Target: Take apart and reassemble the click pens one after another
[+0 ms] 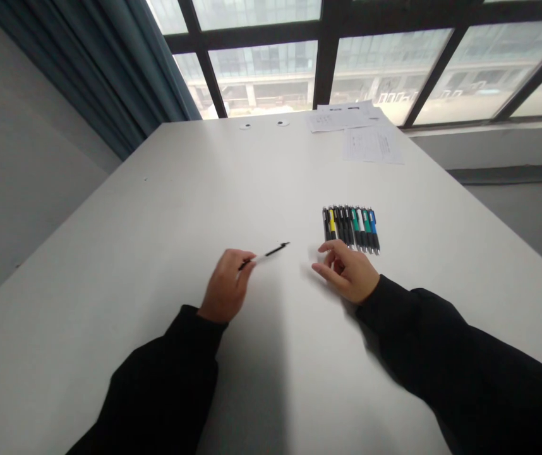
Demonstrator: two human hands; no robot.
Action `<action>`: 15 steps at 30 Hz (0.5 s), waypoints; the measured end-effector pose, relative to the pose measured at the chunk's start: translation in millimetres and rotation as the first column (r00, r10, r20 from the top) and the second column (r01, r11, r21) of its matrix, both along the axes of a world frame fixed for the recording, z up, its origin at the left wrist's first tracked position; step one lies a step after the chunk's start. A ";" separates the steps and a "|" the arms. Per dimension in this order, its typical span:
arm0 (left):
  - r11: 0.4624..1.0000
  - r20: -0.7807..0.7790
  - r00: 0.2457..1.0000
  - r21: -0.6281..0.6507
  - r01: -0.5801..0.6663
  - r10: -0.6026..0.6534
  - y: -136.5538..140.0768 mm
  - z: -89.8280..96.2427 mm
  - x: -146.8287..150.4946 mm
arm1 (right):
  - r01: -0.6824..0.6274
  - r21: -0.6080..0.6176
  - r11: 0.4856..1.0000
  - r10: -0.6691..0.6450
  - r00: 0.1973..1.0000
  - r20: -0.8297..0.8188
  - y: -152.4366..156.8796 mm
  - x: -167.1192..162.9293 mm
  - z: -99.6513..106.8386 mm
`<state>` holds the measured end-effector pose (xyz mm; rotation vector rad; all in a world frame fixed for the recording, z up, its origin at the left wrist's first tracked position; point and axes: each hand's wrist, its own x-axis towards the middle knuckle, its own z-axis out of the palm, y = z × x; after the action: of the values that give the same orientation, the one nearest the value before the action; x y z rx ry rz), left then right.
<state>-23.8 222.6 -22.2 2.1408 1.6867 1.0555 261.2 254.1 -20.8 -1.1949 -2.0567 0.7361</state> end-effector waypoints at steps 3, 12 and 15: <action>0.977 0.216 0.956 -0.032 0.210 -0.198 2.0 0.5 50.2 | 0.008 -0.114 0.993 -0.027 0.985 -0.169 0.8 0.6 -1.6; 0.918 0.925 0.366 -0.232 0.323 0.105 25.9 0.5 49.6 | 0.058 -0.249 0.967 -0.190 0.814 -0.549 6.7 -4.9 -5.4; 0.894 0.966 0.219 -0.217 0.391 0.138 26.8 4.4 47.0 | 0.103 -0.212 0.972 -0.210 0.790 -0.576 4.4 -4.6 -6.5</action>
<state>23.2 249.4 -17.7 0.8026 0.8695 1.3513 256.6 258.6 -27.3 -1.0332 -1.3734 1.0645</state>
